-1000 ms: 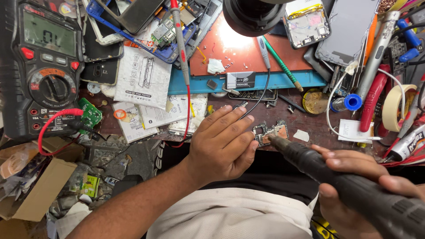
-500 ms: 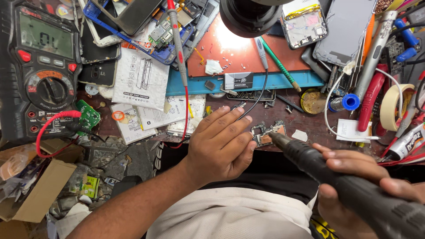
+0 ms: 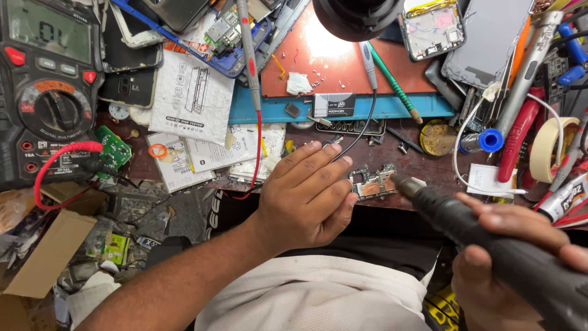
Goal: The person holds a phone motherboard on a cluttered repair bench and heats it with a hot air rework gun, steadying the board with the other hand. They then set the gun down and use a green-handled soldering iron to work on the board's components, repositioning the board and continuing to solder until the clip ends as they look up toward a shelf of equipment.
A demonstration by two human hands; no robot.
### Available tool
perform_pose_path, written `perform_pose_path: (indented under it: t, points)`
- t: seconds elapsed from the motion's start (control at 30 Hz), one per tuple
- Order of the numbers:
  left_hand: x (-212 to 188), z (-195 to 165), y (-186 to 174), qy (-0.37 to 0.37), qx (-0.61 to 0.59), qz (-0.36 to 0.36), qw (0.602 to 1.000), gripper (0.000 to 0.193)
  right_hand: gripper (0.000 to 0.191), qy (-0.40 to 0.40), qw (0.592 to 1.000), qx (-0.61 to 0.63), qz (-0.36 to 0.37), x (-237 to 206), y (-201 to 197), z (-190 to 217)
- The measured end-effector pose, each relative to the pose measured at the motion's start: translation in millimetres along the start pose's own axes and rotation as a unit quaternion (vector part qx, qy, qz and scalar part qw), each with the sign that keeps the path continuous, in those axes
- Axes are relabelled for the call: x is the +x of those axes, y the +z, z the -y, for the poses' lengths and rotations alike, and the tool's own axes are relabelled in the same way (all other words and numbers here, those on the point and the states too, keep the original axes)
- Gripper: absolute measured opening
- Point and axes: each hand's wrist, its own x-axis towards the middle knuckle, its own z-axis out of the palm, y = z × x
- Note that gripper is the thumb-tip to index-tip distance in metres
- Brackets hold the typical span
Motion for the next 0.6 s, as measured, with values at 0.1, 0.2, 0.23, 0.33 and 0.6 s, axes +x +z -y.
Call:
perform_pose_path:
  t: [0.1, 0.2, 0.23, 0.33, 0.6]
  points:
    - [0.2, 0.4, 0.3, 0.002, 0.001, -0.004, 1.000, 0.014, 0.070, 0.005, 1.000, 0.010, 0.009, -1.5, -0.1, 1.1]
    - [0.0, 0.4, 0.2, 0.004, -0.001, -0.003, 1.000, 0.014, 0.071, 0.010, 1.000, -0.009, 0.000, -2.1, 0.4, 1.4]
    - [0.1, 0.6, -0.1, 0.004, -0.004, -0.002, 1.000, 0.014, 0.071, 0.011, 1.000, -0.006, -0.005, -1.8, 0.3, 1.0]
    - [-0.1, 0.4, -0.2, 0.003, -0.004, -0.001, 1.000, 0.014, 0.069, 0.018, 1.000, 0.024, -0.009, -1.6, 0.0, -2.8]
    - [-0.3, 0.4, 0.0, 0.005, -0.001, -0.001, 1.000, 0.014, 0.075, 0.031, 0.999, 0.013, -0.004, -9.3, -5.9, -2.8]
